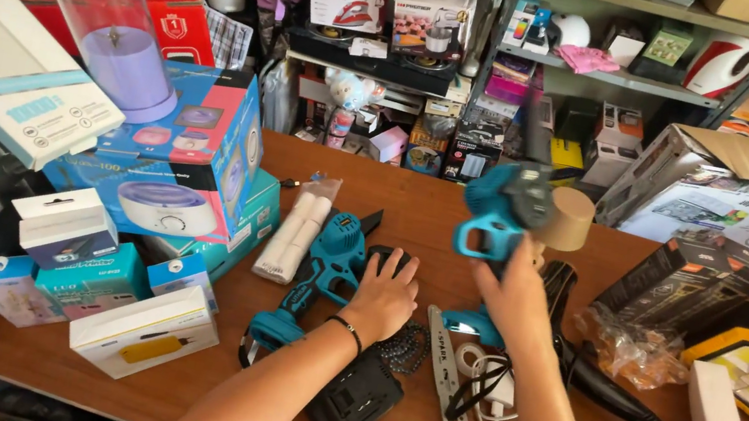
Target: Assembling a handheld mini chainsaw by fitting the chain onto the guide bar and attaching it to the motor unit
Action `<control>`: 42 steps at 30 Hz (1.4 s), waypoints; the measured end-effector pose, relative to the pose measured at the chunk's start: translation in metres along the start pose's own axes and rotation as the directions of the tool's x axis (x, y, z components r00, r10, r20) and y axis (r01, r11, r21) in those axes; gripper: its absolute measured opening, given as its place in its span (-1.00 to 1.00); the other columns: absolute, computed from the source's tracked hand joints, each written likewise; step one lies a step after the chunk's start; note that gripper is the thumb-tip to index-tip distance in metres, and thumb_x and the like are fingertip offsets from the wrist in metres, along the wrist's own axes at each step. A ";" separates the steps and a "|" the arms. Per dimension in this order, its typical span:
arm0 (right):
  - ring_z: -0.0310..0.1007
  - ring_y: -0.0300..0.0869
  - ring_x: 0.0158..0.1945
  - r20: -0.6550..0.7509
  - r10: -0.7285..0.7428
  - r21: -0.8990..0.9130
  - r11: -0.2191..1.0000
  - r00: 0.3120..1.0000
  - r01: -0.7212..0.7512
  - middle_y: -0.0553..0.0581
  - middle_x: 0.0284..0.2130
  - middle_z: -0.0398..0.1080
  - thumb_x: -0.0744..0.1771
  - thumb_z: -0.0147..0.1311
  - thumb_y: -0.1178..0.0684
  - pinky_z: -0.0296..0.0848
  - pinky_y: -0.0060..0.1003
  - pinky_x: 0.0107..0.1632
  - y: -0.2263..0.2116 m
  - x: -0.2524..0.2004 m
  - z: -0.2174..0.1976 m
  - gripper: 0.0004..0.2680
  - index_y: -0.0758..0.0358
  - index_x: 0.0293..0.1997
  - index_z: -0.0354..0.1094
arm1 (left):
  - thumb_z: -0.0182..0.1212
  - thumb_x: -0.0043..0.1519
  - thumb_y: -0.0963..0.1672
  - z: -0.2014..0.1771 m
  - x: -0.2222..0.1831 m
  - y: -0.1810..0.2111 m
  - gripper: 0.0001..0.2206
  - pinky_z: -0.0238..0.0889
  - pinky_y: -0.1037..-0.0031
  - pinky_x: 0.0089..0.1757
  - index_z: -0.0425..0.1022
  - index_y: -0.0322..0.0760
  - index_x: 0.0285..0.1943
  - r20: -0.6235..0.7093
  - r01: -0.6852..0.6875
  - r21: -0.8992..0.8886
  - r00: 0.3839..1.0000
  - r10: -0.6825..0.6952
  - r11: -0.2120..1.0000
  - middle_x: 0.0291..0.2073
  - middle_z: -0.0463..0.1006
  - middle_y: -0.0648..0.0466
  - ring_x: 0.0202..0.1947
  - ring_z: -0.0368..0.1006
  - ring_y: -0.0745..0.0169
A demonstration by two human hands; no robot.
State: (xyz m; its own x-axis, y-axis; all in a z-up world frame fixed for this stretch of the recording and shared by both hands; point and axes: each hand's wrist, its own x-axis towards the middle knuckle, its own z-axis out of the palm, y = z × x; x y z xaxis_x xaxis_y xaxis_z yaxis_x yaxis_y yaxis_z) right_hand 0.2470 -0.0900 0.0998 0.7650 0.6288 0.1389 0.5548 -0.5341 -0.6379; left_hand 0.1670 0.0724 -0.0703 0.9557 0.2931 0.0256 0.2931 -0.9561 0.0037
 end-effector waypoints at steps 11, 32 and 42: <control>0.49 0.27 0.16 0.215 0.002 -0.389 0.917 0.977 0.084 0.51 0.04 0.46 0.32 0.15 -0.17 0.51 0.13 0.17 0.041 0.103 0.107 -0.44 0.33 0.36 -0.02 | -0.06 0.33 -0.11 -0.004 -0.033 0.000 -0.64 -0.28 -0.24 0.33 0.44 -0.31 0.26 -0.088 0.019 0.012 0.996 -0.018 1.000 0.52 0.10 -0.07 0.53 -0.22 -0.36; 0.50 0.20 0.04 0.340 0.080 -0.486 0.868 0.937 0.102 0.26 0.02 0.40 0.31 0.24 -0.12 0.54 0.07 -0.08 0.040 0.125 0.134 -0.54 0.19 0.25 0.08 | 0.12 0.31 -0.04 -0.001 -0.040 0.003 -0.59 -0.42 -0.25 0.38 0.35 -0.20 0.33 -0.062 0.029 0.007 0.998 -0.028 1.000 0.59 -0.15 -0.03 0.56 -0.36 -0.30; 0.52 0.23 0.11 0.311 -0.064 -0.548 0.803 0.948 0.234 0.35 0.04 0.42 0.28 0.27 -0.12 0.52 0.20 0.10 0.050 0.117 0.128 -0.44 0.24 0.37 0.06 | 0.10 0.31 -0.12 -0.007 -0.051 -0.001 -0.52 -0.51 -0.25 0.38 0.28 -0.36 0.43 -0.041 -0.012 -0.105 0.999 0.007 0.994 0.59 -0.12 -0.10 0.57 -0.39 -0.35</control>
State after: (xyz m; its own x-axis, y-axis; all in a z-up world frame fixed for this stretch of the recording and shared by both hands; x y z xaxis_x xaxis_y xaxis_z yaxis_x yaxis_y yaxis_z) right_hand 0.3222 0.0287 -0.0128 0.5884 0.8060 -0.0636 0.8035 -0.5917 -0.0650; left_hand 0.1183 0.0584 -0.0646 0.9561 0.2856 0.0663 0.2777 -0.9546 0.1078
